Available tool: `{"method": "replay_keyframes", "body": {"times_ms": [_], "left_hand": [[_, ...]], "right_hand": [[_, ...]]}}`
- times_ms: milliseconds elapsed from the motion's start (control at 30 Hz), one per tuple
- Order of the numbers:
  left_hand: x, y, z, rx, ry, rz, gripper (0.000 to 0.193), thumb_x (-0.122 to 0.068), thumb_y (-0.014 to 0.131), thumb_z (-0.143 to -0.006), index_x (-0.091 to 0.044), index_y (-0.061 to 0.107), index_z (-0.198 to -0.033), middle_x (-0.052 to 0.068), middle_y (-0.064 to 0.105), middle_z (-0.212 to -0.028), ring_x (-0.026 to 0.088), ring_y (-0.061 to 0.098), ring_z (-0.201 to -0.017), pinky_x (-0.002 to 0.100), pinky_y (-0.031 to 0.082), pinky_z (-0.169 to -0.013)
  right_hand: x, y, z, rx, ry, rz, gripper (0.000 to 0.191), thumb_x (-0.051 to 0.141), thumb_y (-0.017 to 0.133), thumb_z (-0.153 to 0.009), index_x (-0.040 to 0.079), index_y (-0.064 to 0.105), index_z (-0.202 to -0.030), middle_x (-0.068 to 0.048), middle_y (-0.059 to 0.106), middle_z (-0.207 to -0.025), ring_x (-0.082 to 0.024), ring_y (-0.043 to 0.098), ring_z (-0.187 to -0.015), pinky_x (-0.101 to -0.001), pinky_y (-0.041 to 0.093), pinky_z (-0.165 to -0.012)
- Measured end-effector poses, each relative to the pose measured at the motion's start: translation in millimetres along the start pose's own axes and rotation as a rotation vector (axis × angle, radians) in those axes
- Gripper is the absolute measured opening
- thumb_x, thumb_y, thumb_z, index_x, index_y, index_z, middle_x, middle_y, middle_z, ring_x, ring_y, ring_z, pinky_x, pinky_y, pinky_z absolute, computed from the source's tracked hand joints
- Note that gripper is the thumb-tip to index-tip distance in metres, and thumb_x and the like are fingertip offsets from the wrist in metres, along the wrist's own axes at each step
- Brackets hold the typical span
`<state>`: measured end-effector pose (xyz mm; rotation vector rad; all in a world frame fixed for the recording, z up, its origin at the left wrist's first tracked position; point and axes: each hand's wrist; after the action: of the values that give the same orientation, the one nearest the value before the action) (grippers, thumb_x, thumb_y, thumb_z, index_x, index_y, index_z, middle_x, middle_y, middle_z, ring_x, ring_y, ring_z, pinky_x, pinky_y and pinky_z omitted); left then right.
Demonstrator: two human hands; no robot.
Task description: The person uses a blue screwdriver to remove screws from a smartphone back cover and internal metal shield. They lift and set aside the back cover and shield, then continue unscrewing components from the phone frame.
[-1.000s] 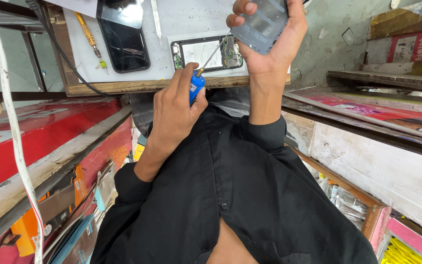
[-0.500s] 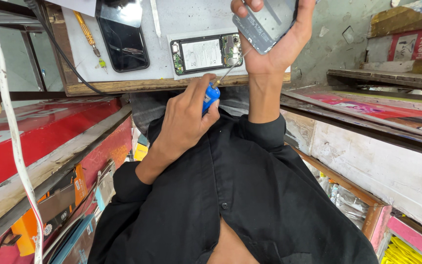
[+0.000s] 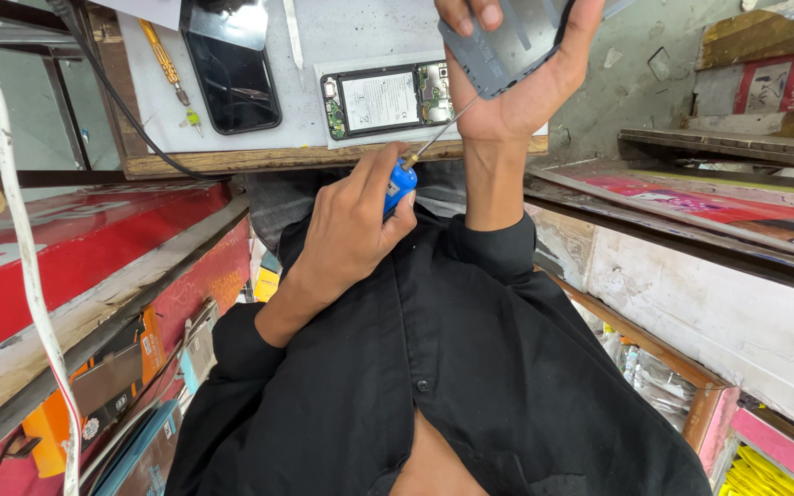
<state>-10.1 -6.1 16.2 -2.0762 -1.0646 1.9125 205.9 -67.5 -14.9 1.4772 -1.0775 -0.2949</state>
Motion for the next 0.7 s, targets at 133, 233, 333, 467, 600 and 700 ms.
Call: {"method": "replay_keyframes", "body": {"times_ms": [133,233,333,467,600,700], "left_hand": [[-2.0,1.7,-0.4,0.011,-0.008,0.015,0.047,-0.015,0.069,-0.096,0.005,0.052,-0.135,0.023,0.066,-0.117,0.040,0.071,-0.089,0.045,0.058,-0.075],[-1.6,0.2,-1.2,-0.011,-0.017,-0.001,0.047,-0.015,0.068,-0.097,0.005,0.052,-0.136,0.022,0.066,-0.117,0.040,0.071,-0.090,0.045,0.057,-0.076],[-0.6,-1.0,-2.3,-0.019,-0.021,-0.009,0.047,-0.015,0.069,-0.097,0.005,0.052,-0.136,0.022,0.065,-0.116,0.041,0.071,-0.090,0.045,0.057,-0.076],[-2.0,-1.1,-1.4,-0.001,-0.012,0.002,0.047,-0.015,0.068,-0.096,0.005,0.052,-0.135,0.022,0.066,-0.118,0.041,0.071,-0.090,0.045,0.057,-0.076],[-1.5,-2.8,-2.3,-0.007,-0.023,-0.004,0.047,-0.015,0.068,-0.097,0.005,0.052,-0.137,0.023,0.065,-0.116,0.042,0.070,-0.090,0.047,0.056,-0.076],[-1.0,-4.4,-3.3,-0.035,-0.006,-0.026,0.048,-0.015,0.069,-0.097,0.005,0.051,-0.138,0.022,0.065,-0.116,0.042,0.070,-0.091,0.047,0.056,-0.076]], "right_hand": [[-0.7,4.2,1.2,0.015,0.004,0.002,0.049,0.059,0.044,-0.108,0.015,0.064,-0.104,0.002,0.059,-0.090,-0.013,0.049,-0.077,-0.0301,0.036,-0.069],[-0.1,5.7,2.0,0.015,0.017,0.008,0.050,0.061,0.044,-0.109,0.015,0.064,-0.105,0.003,0.059,-0.090,-0.012,0.048,-0.078,-0.0291,0.035,-0.070],[1.8,5.4,2.4,-0.010,0.019,-0.014,0.050,0.061,0.043,-0.108,0.015,0.063,-0.105,0.002,0.059,-0.091,-0.012,0.048,-0.077,-0.0295,0.035,-0.070],[0.2,3.8,1.6,0.045,0.024,0.007,0.050,0.061,0.043,-0.109,0.015,0.064,-0.106,0.003,0.060,-0.091,-0.011,0.047,-0.079,-0.0290,0.035,-0.071],[-0.4,2.9,2.4,0.015,0.021,-0.002,0.050,0.061,0.043,-0.109,0.015,0.064,-0.108,0.003,0.061,-0.093,-0.011,0.048,-0.078,-0.0291,0.035,-0.071],[0.2,2.8,3.6,-0.003,0.032,-0.020,0.050,0.061,0.043,-0.110,0.015,0.064,-0.108,0.004,0.061,-0.094,-0.011,0.048,-0.079,-0.0287,0.035,-0.071]]}}
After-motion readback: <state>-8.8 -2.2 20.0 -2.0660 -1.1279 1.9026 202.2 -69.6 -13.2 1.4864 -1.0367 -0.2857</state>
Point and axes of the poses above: each hand's wrist, its own z-axis away from the middle knuckle, its own y-axis out of the palm, x = y × z
